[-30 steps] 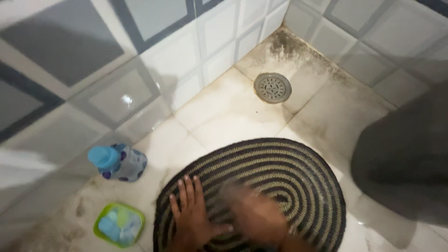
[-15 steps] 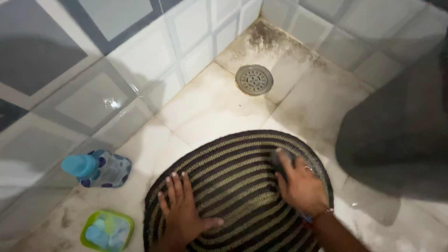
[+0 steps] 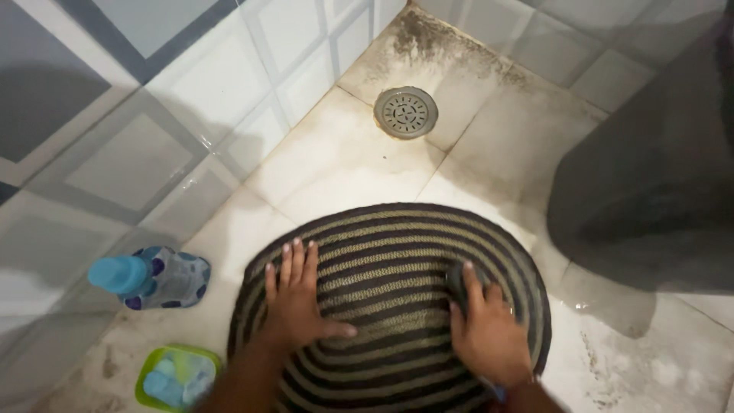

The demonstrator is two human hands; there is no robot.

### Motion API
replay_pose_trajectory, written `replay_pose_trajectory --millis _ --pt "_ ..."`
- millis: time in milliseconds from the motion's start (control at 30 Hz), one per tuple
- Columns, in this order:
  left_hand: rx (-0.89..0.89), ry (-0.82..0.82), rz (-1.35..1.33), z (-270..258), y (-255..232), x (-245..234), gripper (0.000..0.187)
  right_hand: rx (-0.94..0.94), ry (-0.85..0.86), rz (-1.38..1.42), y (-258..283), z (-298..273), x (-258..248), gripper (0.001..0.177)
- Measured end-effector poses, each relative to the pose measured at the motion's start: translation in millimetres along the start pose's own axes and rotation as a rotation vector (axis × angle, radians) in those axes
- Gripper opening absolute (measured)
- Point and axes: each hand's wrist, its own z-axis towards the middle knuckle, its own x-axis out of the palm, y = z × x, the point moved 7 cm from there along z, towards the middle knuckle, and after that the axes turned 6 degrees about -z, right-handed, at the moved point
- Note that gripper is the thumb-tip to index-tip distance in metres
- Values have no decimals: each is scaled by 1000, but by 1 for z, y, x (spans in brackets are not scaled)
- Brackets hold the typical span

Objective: The person pours water from a bucket onto a round woven mat, then scrubs it with a brush. They apply liquid soap from a bottle and continue scrubbing the mat with the brush to create suds.

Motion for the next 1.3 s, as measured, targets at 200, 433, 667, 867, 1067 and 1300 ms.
replay_pose_trajectory --millis 200,433,667,867,1067,1300 --pt "169 89 35 20 -21 -36 165 147 195 38 -2 -33 24 78" --pt "-3 -341 -50 -29 3 -27 121 -109 171 183 62 -24 -12 77" --pt "5 -822 -63 -84 22 22 64 -1028 -107 -184 178 -52 11 71" --pt "-41 -784 -54 -82 23 22 59 -601 252 -620 164 16 -18 47" --pt "-32 -791 -61 -85 19 21 60 -286 105 -136 140 74 -74 59" --pt "-51 -773 -38 -80 21 22 58 -697 433 -394 216 3 -26 73"
